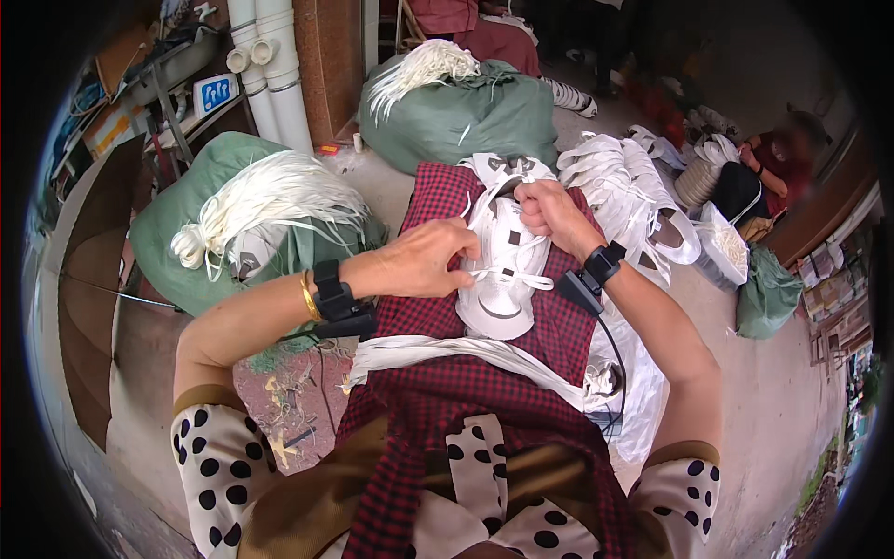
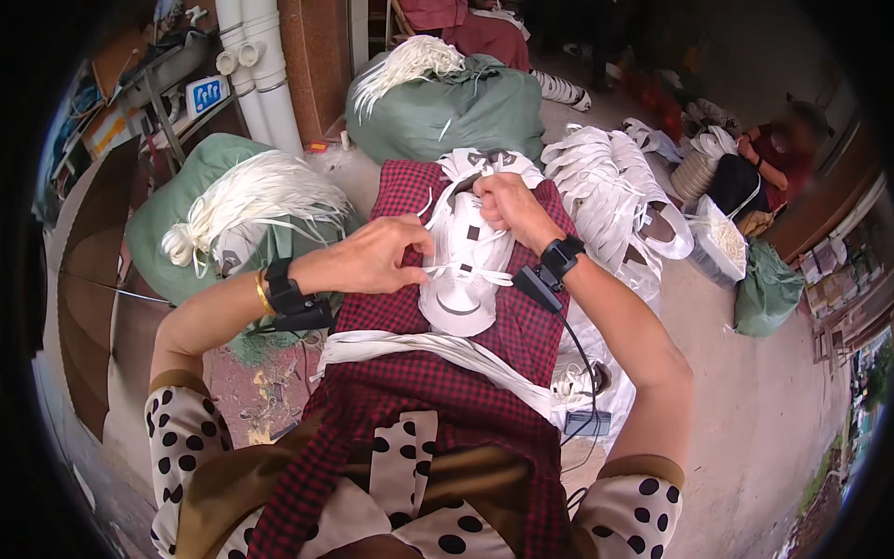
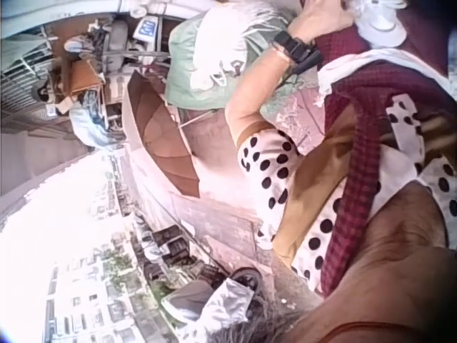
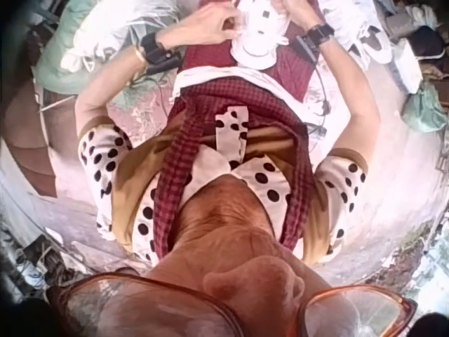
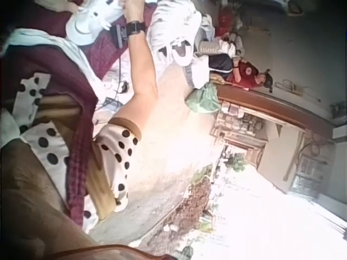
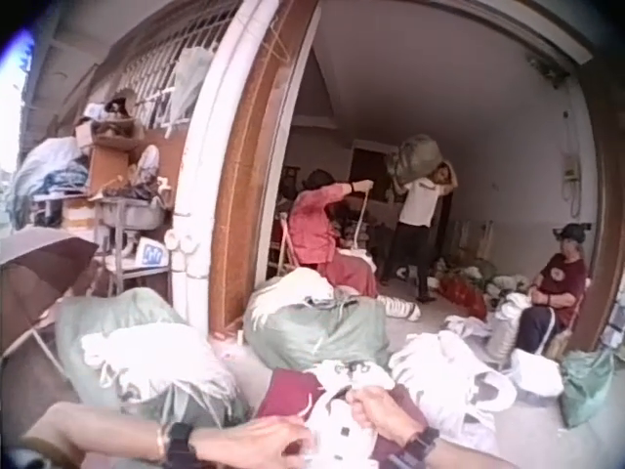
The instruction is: Lacing a white sneaker while sitting in a warehouse workspace.
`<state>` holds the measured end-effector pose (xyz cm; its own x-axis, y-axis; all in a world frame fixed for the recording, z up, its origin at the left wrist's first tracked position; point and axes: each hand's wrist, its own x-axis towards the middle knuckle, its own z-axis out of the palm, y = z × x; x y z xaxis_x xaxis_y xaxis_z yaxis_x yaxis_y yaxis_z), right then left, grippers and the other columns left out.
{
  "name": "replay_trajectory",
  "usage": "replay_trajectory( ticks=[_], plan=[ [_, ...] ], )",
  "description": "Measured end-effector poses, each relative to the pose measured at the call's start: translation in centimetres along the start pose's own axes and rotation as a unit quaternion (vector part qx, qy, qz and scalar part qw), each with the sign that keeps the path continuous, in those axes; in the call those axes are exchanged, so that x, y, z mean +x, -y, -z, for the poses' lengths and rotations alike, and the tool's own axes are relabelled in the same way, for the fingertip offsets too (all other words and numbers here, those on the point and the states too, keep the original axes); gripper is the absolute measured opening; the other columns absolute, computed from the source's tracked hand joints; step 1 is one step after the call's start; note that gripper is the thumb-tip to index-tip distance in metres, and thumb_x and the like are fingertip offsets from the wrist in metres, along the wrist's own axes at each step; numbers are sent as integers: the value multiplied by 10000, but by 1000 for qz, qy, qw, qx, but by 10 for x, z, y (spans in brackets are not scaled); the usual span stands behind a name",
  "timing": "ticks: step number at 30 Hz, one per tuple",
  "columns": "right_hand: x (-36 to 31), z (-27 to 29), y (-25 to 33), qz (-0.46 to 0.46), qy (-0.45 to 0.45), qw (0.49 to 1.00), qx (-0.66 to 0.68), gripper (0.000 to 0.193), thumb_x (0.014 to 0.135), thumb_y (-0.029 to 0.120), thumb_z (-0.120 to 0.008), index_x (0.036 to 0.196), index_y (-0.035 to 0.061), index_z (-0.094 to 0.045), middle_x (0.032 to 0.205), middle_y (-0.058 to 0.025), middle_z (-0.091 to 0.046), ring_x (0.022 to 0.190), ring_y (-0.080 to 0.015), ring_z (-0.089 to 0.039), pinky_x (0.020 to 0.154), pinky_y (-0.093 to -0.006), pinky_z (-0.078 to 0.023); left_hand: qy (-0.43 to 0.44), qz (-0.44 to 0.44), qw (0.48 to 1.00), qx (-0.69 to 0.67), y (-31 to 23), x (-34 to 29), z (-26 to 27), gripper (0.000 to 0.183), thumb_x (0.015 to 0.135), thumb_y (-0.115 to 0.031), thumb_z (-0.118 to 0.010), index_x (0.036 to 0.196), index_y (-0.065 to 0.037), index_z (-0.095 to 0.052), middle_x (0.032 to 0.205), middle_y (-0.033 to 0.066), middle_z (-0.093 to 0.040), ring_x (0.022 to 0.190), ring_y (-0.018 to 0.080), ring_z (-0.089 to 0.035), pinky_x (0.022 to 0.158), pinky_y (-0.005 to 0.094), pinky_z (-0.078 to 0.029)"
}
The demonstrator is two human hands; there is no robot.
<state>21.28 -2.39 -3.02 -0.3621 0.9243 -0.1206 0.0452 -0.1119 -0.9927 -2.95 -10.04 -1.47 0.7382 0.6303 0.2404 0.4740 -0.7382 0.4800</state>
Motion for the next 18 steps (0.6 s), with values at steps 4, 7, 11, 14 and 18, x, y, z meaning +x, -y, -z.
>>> replay_trajectory(
  ticks=[4,7,11,14,18],
  plan=[
    [3,4,-7,8,-2,1000,28,210,913,143,-471,708,98,-451,582,81,-314,454,-39,-256,400,-241,-169,-50,-45,998,-11,33,-12,-48,218,766,-129,-792,881,7,-665,855,99,-618,777,246,-604,679,377,-478],
    [1,2,-10,23,-16,999,26,205,912,145,-470,714,93,-459,584,77,-321,454,-40,-259,397,-245,-174,11,-9,993,-115,40,-14,-38,146,781,-90,-780,879,-14,-703,889,63,-639,760,208,-591,650,338,-467],
    [0,0,-10,32,-10,999,31,208,921,155,-470,720,99,-471,574,84,-314,447,-35,-252,392,-246,-163,20,-24,978,-206,34,-17,-30,117,800,-54,-761,914,-42,-738,919,32,-665,717,157,-580,642,293,-460],
    [-1,-1,-10,40,-18,999,28,242,927,165,-465,689,121,-459,563,94,-303,440,-29,-241,394,-245,-153,-73,-133,976,-154,29,-10,-38,98,796,-34,-747,892,-36,-727,848,53,-655,677,191,-585,652,313,-467],
    [-3,-4,-11,52,-14,998,24,243,918,157,-455,677,125,-439,571,90,-288,450,-34,-234,406,-248,-159,-275,-151,943,108,17,-2,-41,252,763,17,-698,1006,-50,-701,699,97,-589,665,256,-579,653,357,-474]
  ],
)
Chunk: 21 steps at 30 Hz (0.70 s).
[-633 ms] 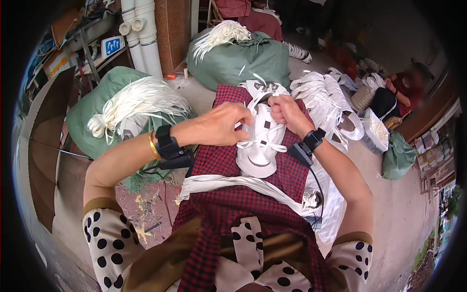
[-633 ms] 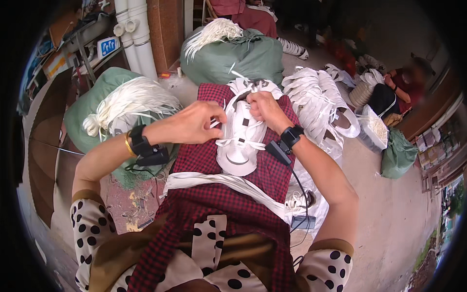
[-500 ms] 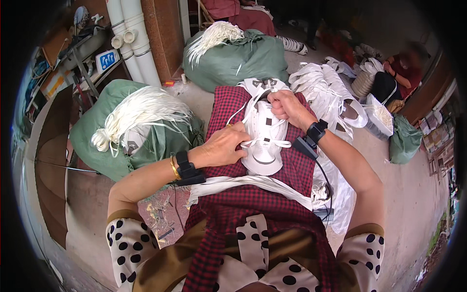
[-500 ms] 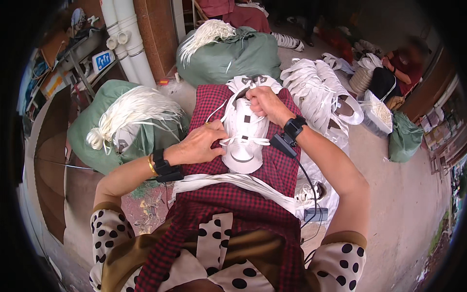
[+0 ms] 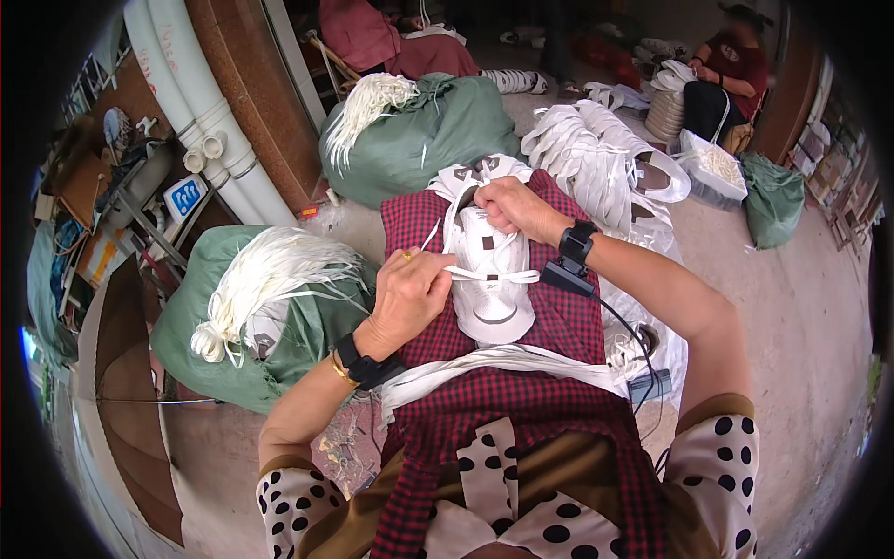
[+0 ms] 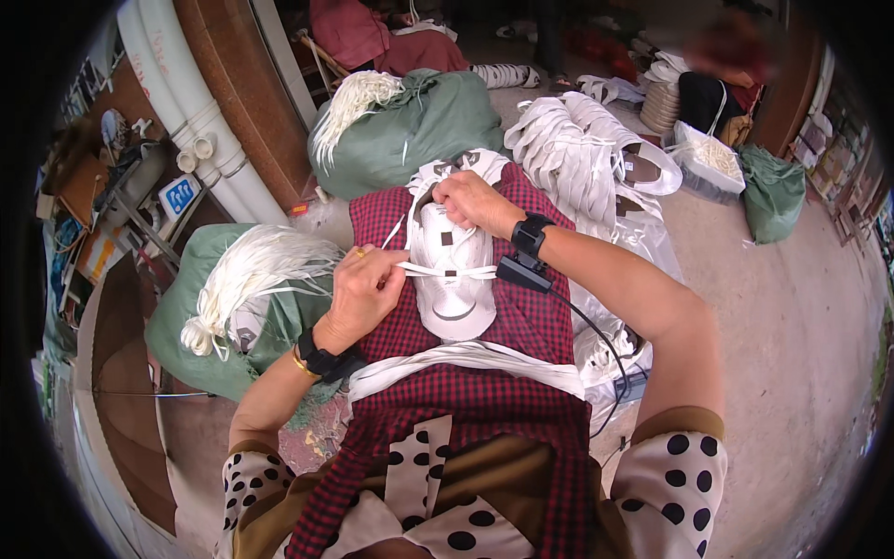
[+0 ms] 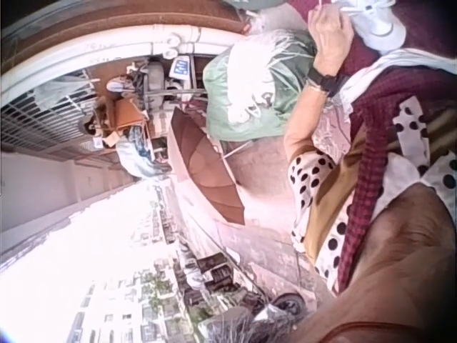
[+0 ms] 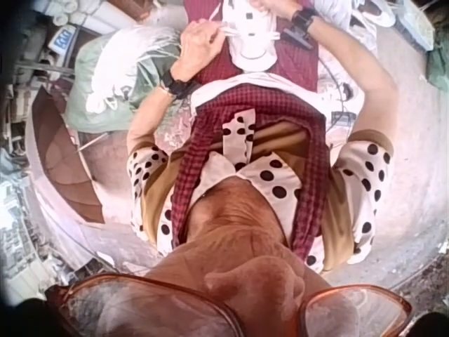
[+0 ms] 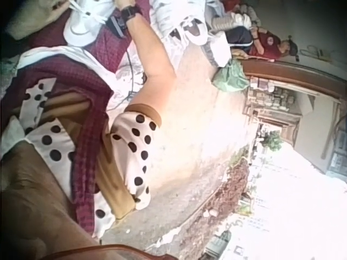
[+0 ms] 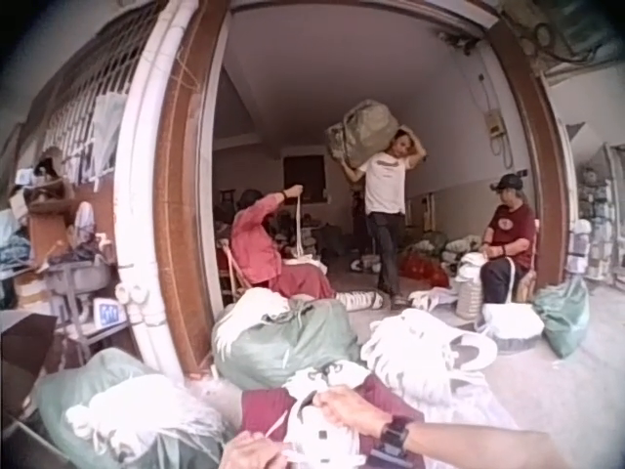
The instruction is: Lacing a white sneaker while sitting in a warehouse workspace.
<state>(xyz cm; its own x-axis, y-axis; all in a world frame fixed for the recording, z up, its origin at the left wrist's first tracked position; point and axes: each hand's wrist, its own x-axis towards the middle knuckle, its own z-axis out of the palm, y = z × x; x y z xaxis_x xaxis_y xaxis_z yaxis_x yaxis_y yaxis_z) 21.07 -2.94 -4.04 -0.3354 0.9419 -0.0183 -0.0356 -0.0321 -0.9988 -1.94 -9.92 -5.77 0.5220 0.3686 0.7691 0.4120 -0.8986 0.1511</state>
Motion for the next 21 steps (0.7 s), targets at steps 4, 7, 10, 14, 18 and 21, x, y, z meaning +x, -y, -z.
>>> replay_trajectory(
  ticks=[4,7,10,14,18,21],
  plan=[
    [2,2,-1,8,-10,1000,-3,228,897,148,-479,675,112,-441,568,78,-312,447,-42,-257,400,-254,-175,159,220,962,6,-18,9,11,408,759,-28,-705,1158,-75,-639,731,90,-555,724,276,-580,704,385,-475],
    [4,8,-2,4,24,1000,7,208,882,148,-502,687,89,-459,569,59,-344,445,-52,-282,395,-258,-197,174,163,967,-84,-27,20,13,287,802,-52,-673,1085,-96,-678,945,85,-533,915,263,-527,790,401,-402],
    [5,11,-1,-15,38,999,-5,180,891,170,-500,749,61,-516,592,47,-358,453,-54,-282,401,-258,-207,221,79,972,-15,-27,41,-6,194,809,-72,-682,999,-101,-711,949,91,-530,901,246,-516,804,401,-333],
    [6,14,-4,1,4,998,-65,190,898,204,-512,808,45,-565,694,2,-456,568,-74,-409,445,-250,-321,256,-11,966,21,-29,54,-33,125,820,-115,-687,932,-81,-729,1013,102,-540,993,271,-480,821,429,-282],
    [12,17,-7,17,11,995,-101,205,890,204,-527,821,19,-586,784,-23,-517,634,-115,-470,504,-281,-394,270,-9,963,24,-25,56,-45,76,815,-109,-679,872,-70,-710,1019,116,-543,1041,287,-468,834,438,-272],
    [17,20,-10,105,30,974,-196,209,890,191,-526,843,1,-598,831,-58,-547,702,-143,-507,576,-301,-440,291,14,956,28,-26,58,-55,49,811,-92,-672,835,-51,-685,999,121,-537,1026,286,-498,830,437,-297]
  ],
)
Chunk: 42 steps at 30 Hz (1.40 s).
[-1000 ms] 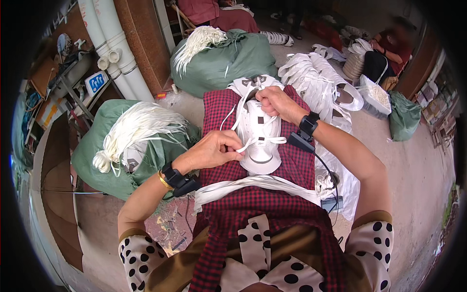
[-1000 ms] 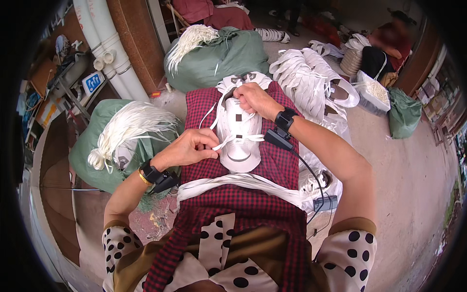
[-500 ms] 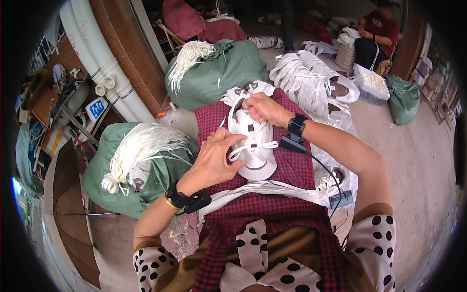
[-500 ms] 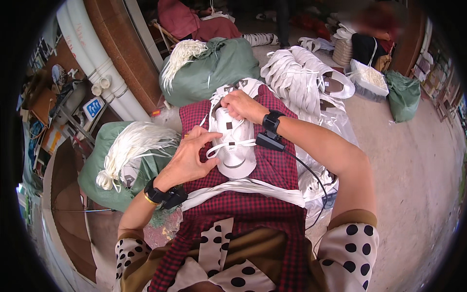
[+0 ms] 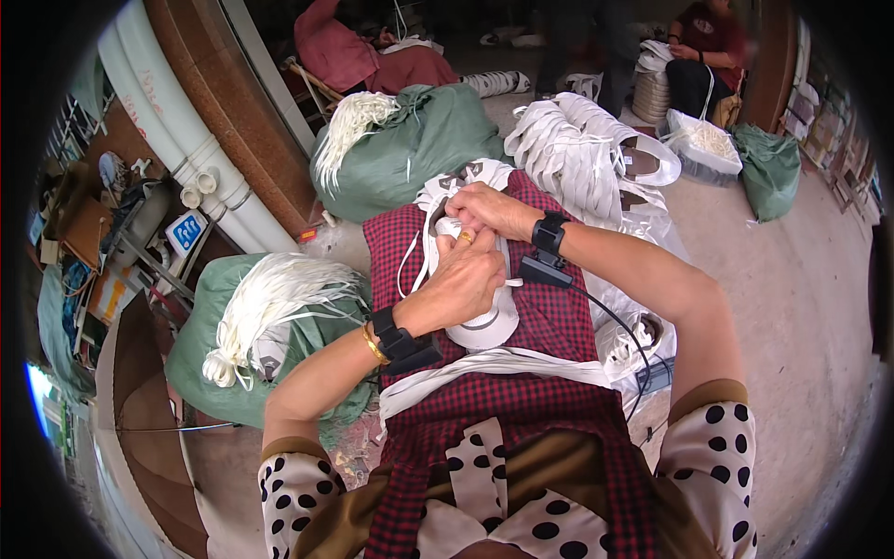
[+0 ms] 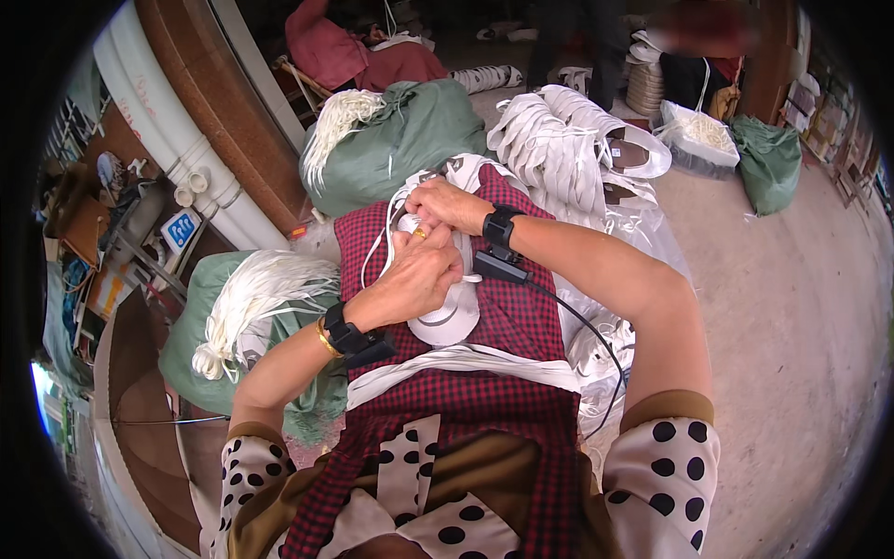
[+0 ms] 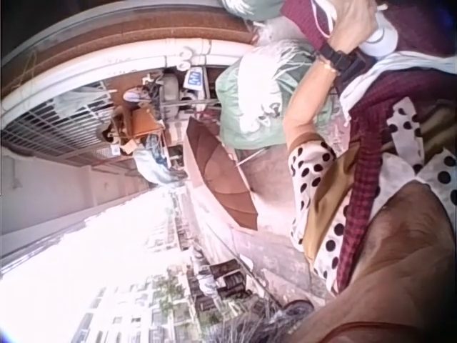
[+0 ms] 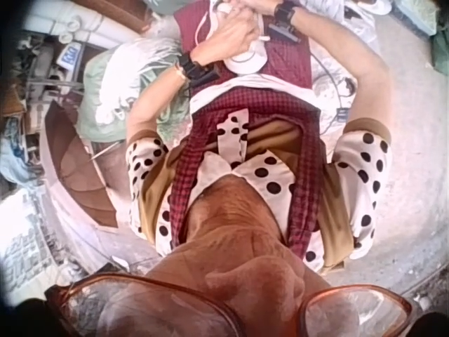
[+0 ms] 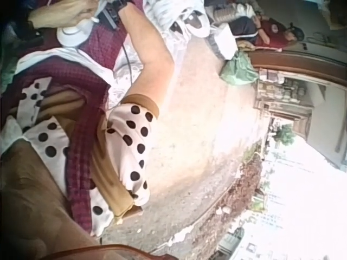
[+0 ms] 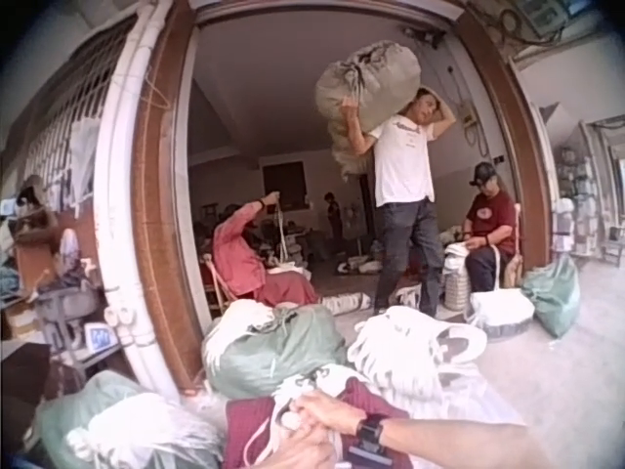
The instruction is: Lacing a white sneaker while sitting in a warehouse workspace.
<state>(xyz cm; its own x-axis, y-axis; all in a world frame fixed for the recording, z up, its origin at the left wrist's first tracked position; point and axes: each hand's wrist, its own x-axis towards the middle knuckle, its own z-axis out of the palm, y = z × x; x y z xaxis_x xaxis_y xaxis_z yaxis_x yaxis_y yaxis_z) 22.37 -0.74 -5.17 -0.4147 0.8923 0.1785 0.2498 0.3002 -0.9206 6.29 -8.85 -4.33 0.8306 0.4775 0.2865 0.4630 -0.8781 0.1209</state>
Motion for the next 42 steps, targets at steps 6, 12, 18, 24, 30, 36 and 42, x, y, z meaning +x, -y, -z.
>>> replay_trajectory(
  ticks=[6,12,18,24,30,36,42],
  plan=[
    [-8,-3,-2,64,-41,995,-60,190,894,168,-525,856,0,-604,848,-94,-558,746,-173,-547,650,-317,-466,-42,16,993,-108,7,-1,21,92,824,-91,-666,879,-17,-657,927,108,-557,927,283,-562,823,406,-361],
    [-6,-5,15,-112,23,970,216,198,877,122,-488,683,84,-497,538,81,-276,422,-41,-228,380,-259,-144,-69,161,977,-121,30,-49,48,168,874,-185,-684,931,-26,-681,886,90,-597,823,261,-543,802,417,-387],
    [-8,-9,20,-119,8,973,198,249,911,141,-461,663,120,-454,541,107,-265,422,-28,-215,381,-249,-135,-26,216,957,-193,34,-65,18,155,821,-204,-734,790,-59,-689,805,38,-563,739,182,-550,787,438,-408],
    [-6,-8,16,-115,39,970,209,248,908,141,-469,662,125,-443,537,103,-272,417,-28,-212,382,-251,-132,-8,195,971,-134,38,-72,20,111,789,-161,-743,788,-61,-695,864,69,-604,779,231,-587,830,437,-415],
    [-6,-5,18,-123,32,975,181,243,904,169,-471,673,102,-433,560,77,-301,440,-41,-244,395,-254,-167,-188,129,973,26,8,-75,25,252,767,-152,-758,985,-46,-689,1026,117,-615,901,314,-574,806,437,-428],
    [16,-17,52,145,-29,972,-181,406,981,291,-474,656,48,-459,535,-15,-377,455,-122,-340,442,-335,-268,-11,-14,999,-40,-27,-79,-4,307,839,-71,-659,1110,59,-596,1131,191,-591,1029,370,-586,937,417,-479],
    [84,14,151,391,-201,850,-290,471,985,354,-422,683,-7,-431,565,-69,-401,526,-183,-404,537,-376,-362,-33,-23,998,-56,-18,-80,-14,294,837,-47,-657,1113,50,-621,1110,181,-624,1032,359,-608,937,396,-488]
  ],
)
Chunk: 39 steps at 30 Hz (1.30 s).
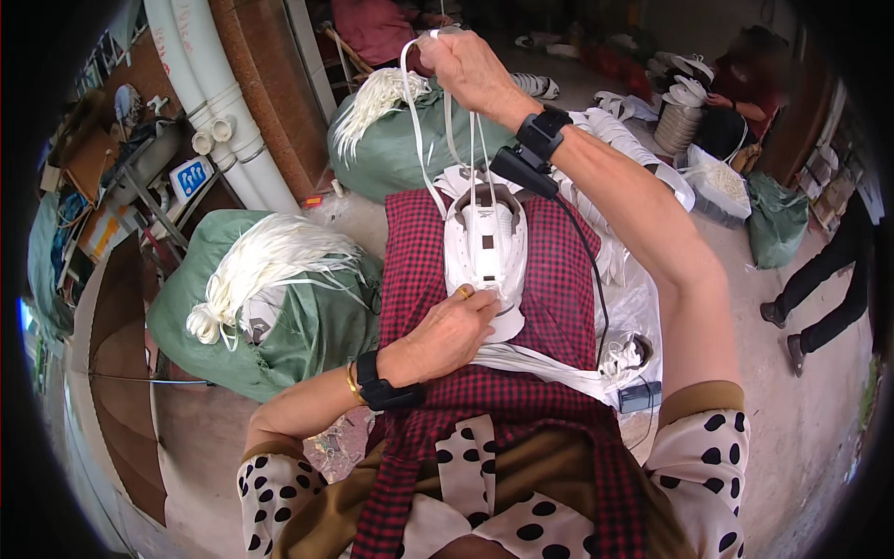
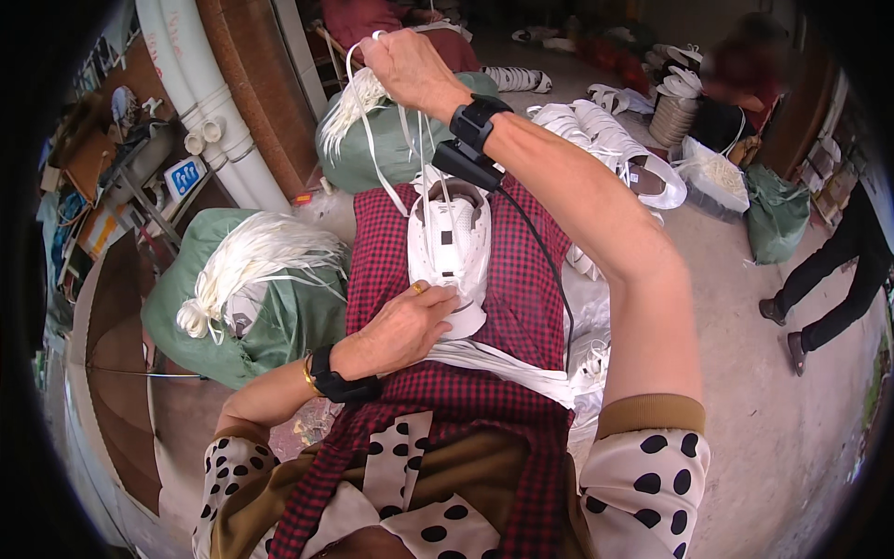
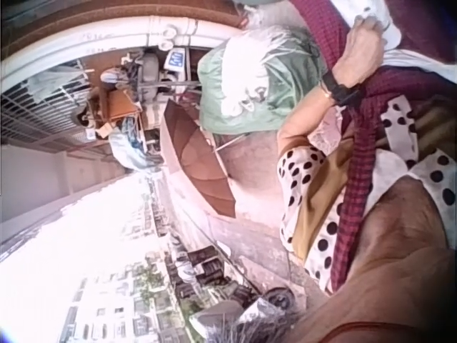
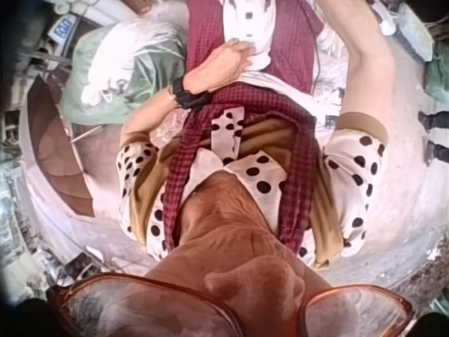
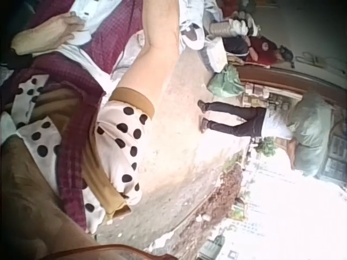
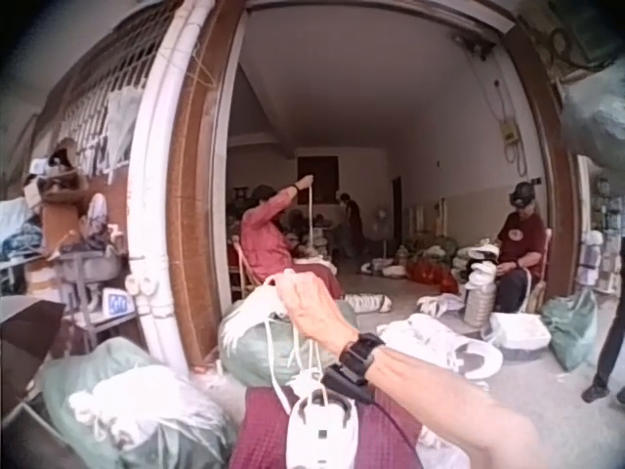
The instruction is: Lacing a white sneaker while sitting in a warehouse workspace.
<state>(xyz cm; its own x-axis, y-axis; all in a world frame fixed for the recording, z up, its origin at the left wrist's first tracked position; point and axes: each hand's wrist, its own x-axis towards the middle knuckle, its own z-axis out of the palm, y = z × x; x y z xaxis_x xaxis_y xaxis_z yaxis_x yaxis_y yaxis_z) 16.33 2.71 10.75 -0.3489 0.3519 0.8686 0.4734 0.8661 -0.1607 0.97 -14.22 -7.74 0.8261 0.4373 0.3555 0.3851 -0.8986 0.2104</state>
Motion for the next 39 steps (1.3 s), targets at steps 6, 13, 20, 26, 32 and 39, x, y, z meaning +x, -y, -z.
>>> replay_trajectory(
  ticks=[6,13,20,26,32,39],
  plan=[
    [-25,42,20,-211,75,964,143,396,989,356,-432,695,91,-420,553,49,-342,487,-62,-296,435,-272,-231,-148,171,945,-238,32,11,11,105,867,20,-642,967,31,-670,883,116,-695,755,162,-695,657,275,-566],
    [-39,71,89,-302,136,826,456,283,963,256,-450,722,110,-423,574,94,-259,491,-12,-214,434,-220,-161,-178,181,947,-198,51,40,31,100,860,2,-652,956,30,-655,829,49,-620,624,95,-563,560,258,-459],
    [-57,61,160,-209,280,820,454,372,1035,306,-426,740,80,-432,593,67,-286,500,-32,-284,451,-204,-228,-186,-174,966,-53,45,58,46,138,787,-63,-700,915,-29,-662,892,113,-593,832,240,-596,715,371,-488],
    [-54,105,133,-160,66,816,551,314,1012,262,-393,798,49,-479,646,-20,-492,630,-158,-562,597,-271,-424,-191,195,949,-159,64,35,61,312,980,-227,-548,755,-17,-597,586,102,-509,533,200,-555,521,366,-466],
    [-92,183,50,-171,-48,772,610,174,1010,194,-399,881,81,-428,765,-19,-427,798,-181,-459,752,-291,-381,-290,377,574,-666,141,-48,89,236,1029,-163,-446,837,-57,-531,800,64,-604,653,129,-554,560,234,-484],
    [-242,214,-31,-411,-355,724,425,157,990,179,-448,920,67,-532,802,-53,-563,798,-179,-554,788,-316,-476,-453,301,474,-693,212,-123,105,137,979,-89,-494,896,6,-548,895,151,-630,948,292,-651,892,366,-567]
  ],
)
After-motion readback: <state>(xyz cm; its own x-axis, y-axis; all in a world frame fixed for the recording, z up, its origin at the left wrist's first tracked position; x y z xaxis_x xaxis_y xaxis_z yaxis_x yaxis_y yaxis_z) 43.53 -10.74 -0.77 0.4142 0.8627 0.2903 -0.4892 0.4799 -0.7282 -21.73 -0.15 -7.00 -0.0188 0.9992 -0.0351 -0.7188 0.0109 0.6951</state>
